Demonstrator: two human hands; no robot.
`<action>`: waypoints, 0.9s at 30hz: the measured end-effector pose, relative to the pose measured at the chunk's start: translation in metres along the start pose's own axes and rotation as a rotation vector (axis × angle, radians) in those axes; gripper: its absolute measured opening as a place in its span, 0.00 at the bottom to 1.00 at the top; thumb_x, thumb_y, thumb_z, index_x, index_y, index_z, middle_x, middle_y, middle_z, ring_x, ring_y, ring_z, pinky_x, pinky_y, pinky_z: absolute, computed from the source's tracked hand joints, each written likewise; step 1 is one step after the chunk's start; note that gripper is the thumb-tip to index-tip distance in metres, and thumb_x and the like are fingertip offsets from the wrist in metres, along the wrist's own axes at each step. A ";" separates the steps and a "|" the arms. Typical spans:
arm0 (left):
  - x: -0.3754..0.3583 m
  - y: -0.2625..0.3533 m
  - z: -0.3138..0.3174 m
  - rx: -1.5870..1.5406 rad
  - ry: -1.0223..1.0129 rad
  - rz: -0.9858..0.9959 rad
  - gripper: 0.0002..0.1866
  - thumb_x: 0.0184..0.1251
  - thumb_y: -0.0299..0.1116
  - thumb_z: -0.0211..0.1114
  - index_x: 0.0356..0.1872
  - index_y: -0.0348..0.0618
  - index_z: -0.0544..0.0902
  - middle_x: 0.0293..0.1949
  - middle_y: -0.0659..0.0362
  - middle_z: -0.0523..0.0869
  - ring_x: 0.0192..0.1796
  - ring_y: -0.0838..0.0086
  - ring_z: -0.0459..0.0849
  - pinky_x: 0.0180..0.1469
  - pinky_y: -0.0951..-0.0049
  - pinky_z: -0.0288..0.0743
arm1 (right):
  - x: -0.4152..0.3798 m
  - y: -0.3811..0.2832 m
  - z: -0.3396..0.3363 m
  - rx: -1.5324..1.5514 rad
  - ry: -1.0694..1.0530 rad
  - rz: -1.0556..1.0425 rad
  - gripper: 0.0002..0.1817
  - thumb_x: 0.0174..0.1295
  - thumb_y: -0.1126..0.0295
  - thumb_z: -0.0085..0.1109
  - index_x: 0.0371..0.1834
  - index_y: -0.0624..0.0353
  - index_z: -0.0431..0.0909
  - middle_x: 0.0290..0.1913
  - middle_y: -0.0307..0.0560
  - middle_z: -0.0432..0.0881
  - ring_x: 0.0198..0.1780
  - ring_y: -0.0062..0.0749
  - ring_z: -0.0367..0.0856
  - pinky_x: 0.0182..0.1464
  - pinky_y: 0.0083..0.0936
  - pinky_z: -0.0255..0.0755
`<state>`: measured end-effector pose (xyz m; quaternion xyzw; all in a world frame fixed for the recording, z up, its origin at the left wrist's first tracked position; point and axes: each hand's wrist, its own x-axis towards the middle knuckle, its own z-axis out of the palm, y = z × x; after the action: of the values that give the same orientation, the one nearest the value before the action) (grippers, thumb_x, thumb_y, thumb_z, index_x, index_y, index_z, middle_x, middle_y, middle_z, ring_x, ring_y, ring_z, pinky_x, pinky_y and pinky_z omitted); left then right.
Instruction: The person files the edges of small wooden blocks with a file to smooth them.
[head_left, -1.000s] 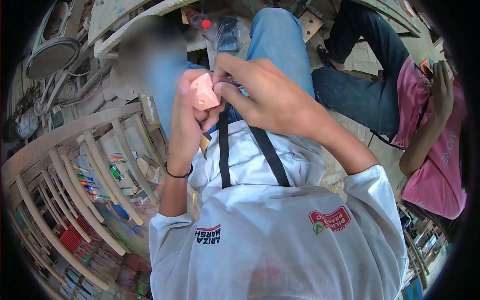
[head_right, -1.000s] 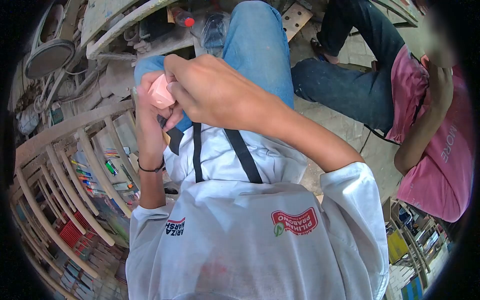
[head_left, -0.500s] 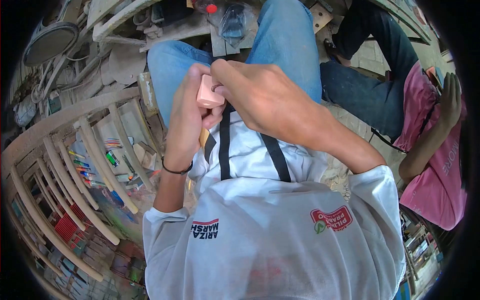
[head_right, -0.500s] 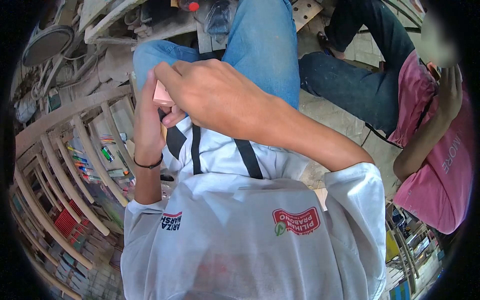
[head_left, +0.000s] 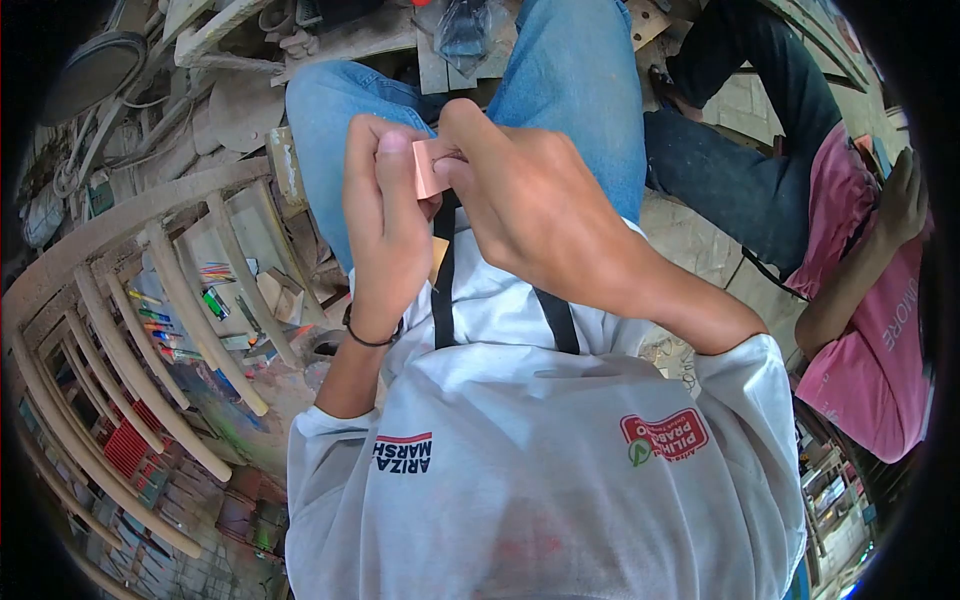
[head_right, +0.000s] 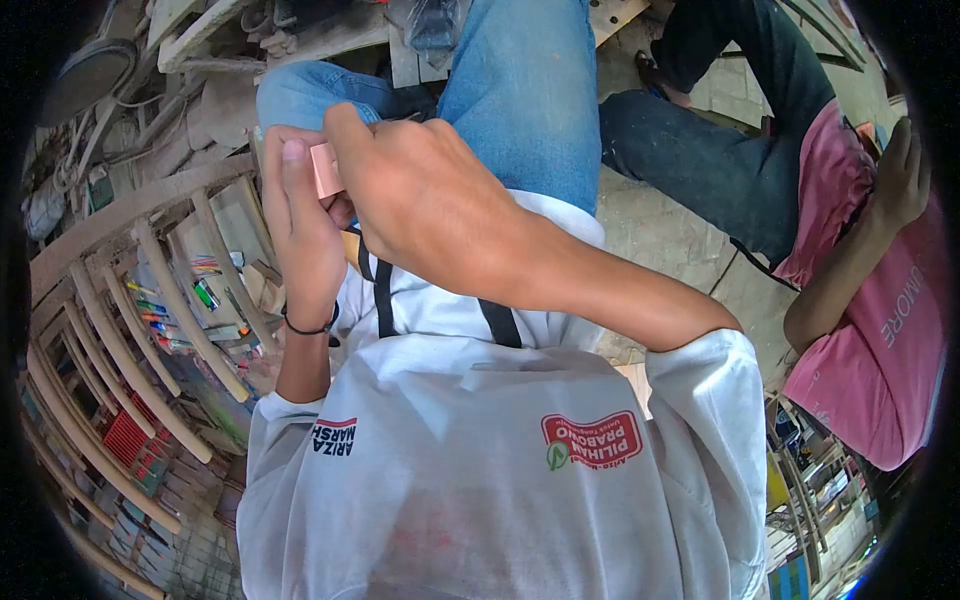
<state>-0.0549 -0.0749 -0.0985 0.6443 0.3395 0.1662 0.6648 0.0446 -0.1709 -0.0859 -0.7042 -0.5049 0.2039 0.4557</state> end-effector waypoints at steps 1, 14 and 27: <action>0.001 -0.006 0.001 0.104 0.037 0.113 0.16 0.77 0.41 0.40 0.35 0.41 0.70 0.24 0.63 0.72 0.22 0.85 0.64 0.22 0.83 0.58 | -0.001 -0.001 -0.002 -0.002 0.000 0.002 0.07 0.56 0.82 0.52 0.33 0.66 0.64 0.25 0.58 0.76 0.27 0.54 0.76 0.26 0.40 0.68; 0.012 -0.028 -0.004 0.260 -0.158 0.805 0.10 0.72 0.33 0.49 0.42 0.35 0.69 0.27 0.52 0.74 0.26 0.70 0.72 0.27 0.72 0.66 | 0.007 -0.004 -0.041 0.943 -0.316 0.938 0.09 0.60 0.75 0.48 0.22 0.62 0.68 0.16 0.35 0.63 0.14 0.20 0.58 0.16 0.21 0.53; 0.019 -0.018 0.003 0.080 -0.180 0.616 0.10 0.70 0.34 0.51 0.41 0.35 0.72 0.32 0.54 0.77 0.32 0.75 0.73 0.32 0.77 0.67 | -0.007 -0.002 -0.031 0.641 -0.145 0.620 0.09 0.60 0.69 0.56 0.29 0.64 0.71 0.19 0.40 0.73 0.19 0.21 0.69 0.20 0.22 0.61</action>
<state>-0.0436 -0.0664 -0.1208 0.7546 0.0747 0.2885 0.5846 0.0637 -0.1907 -0.0704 -0.6293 -0.2118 0.5257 0.5318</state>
